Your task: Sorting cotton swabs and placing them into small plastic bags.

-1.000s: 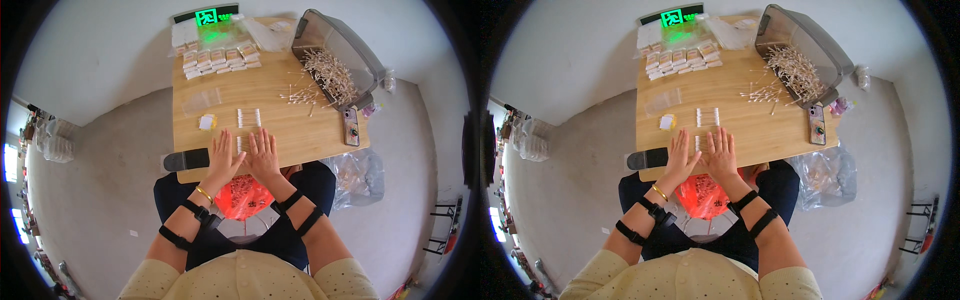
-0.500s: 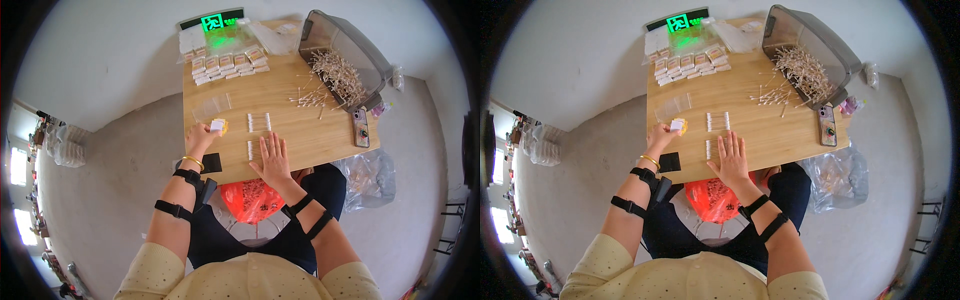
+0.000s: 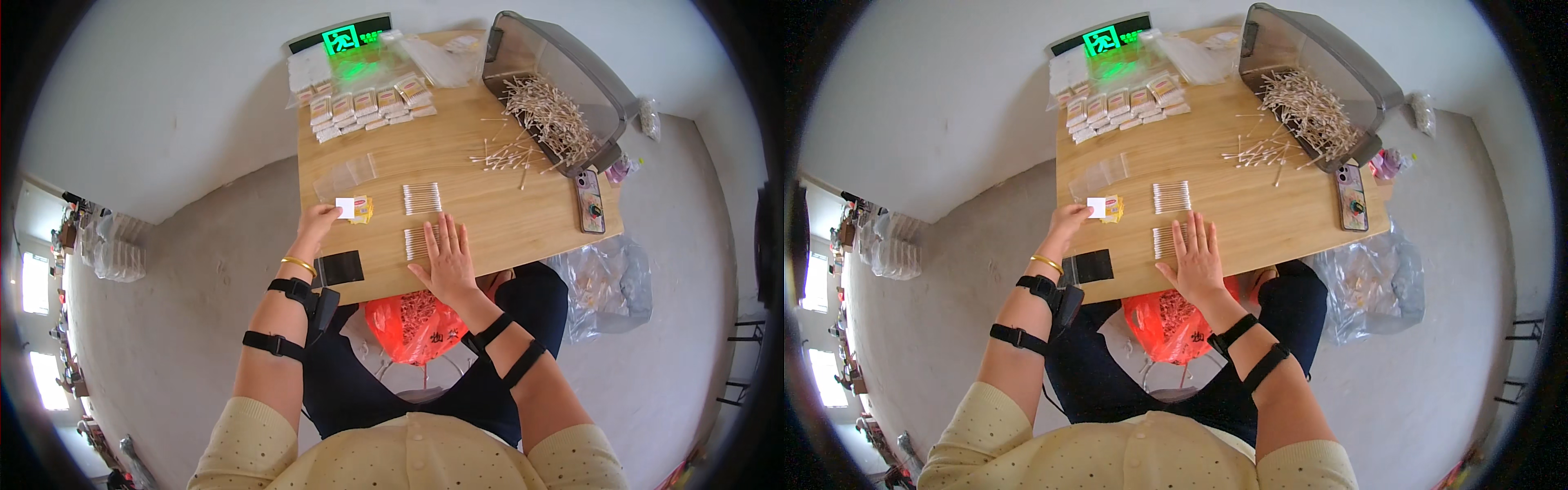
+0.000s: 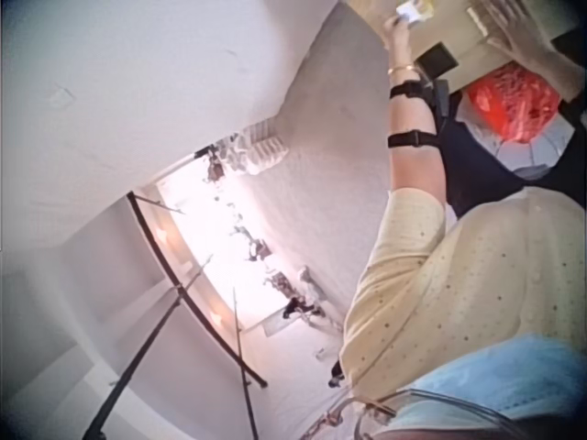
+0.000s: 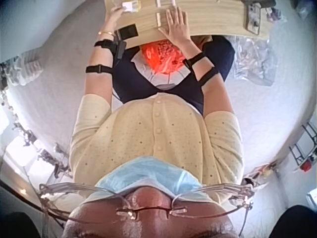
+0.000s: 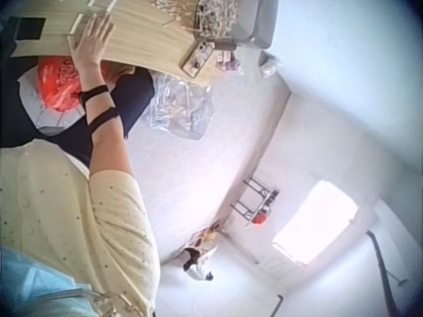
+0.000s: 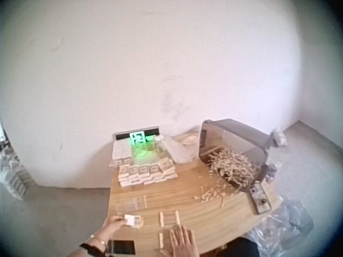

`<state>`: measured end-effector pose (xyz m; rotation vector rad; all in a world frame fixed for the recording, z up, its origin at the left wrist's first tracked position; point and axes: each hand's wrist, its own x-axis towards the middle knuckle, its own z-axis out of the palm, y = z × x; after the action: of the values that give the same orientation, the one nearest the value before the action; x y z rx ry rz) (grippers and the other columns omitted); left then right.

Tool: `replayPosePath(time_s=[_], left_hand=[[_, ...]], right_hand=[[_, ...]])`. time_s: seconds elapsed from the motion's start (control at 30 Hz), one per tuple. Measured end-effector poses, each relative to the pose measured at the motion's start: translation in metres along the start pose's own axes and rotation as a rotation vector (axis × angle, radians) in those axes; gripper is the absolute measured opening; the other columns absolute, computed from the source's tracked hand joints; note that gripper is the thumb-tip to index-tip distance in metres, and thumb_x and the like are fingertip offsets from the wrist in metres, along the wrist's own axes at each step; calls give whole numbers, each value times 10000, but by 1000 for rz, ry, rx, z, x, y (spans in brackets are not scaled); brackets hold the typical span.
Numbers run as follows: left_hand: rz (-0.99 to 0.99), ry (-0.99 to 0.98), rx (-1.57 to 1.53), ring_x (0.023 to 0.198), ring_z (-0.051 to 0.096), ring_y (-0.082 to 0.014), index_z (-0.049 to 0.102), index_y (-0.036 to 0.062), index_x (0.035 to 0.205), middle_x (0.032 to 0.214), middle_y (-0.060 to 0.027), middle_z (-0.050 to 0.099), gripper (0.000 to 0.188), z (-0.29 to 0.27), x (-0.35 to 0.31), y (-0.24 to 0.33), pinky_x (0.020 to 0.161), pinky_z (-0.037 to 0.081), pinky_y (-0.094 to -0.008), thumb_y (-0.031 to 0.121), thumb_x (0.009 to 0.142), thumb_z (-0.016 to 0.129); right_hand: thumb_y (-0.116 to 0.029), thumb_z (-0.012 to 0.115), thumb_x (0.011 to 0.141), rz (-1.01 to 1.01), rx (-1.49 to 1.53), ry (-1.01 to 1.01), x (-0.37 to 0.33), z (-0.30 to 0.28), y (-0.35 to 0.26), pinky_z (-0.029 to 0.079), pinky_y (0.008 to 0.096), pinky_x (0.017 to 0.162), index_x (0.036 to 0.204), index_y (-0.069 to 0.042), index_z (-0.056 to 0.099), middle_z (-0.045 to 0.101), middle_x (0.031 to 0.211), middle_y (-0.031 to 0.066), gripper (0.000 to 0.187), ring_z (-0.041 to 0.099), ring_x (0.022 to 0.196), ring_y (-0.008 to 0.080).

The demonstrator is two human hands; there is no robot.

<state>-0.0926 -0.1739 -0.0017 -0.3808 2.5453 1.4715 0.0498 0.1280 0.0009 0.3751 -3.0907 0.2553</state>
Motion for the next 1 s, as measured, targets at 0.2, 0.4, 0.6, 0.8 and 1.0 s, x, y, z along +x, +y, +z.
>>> replayPosePath(time_s=[0.2,0.4,0.6,0.8,1.0], left_hand=[[317,263,209,776,719,-185,762,43,996,931,-106,766,177,24,-56,49,696,547,-337,205,923,753],[788,179,385,858,661,-298,669,79,928,899,-101,645,93,93,-112,63,731,550,-419,53,857,724],[901,103,578,923,622,-263,689,111,906,937,-29,627,93,114,-122,52,811,537,-412,84,833,740],[924,29,552,933,616,-262,751,123,963,958,-35,635,117,109,-126,47,829,532,-404,107,847,757],[940,12,610,1133,592,-264,759,121,1024,1189,-40,669,135,106,-132,47,960,493,-437,152,897,724]], right_hand=[[-672,406,1011,11,-5,10,-3,2,6,78,566,1283,1635,-8,231,163,1696,276,928,97,1597,399],[-676,436,1000,6,19,41,0,7,3,78,569,1283,1628,-9,254,165,1696,276,935,99,1597,398],[-677,456,987,1,28,51,-1,9,4,72,571,1283,1626,-15,269,168,1695,275,938,96,1598,400],[-671,461,986,9,30,52,-2,7,4,70,570,1283,1626,-23,274,169,1695,272,930,95,1599,398],[-669,457,988,16,8,43,-1,7,4,68,565,1285,1635,-45,269,169,1699,260,918,90,1601,391]])
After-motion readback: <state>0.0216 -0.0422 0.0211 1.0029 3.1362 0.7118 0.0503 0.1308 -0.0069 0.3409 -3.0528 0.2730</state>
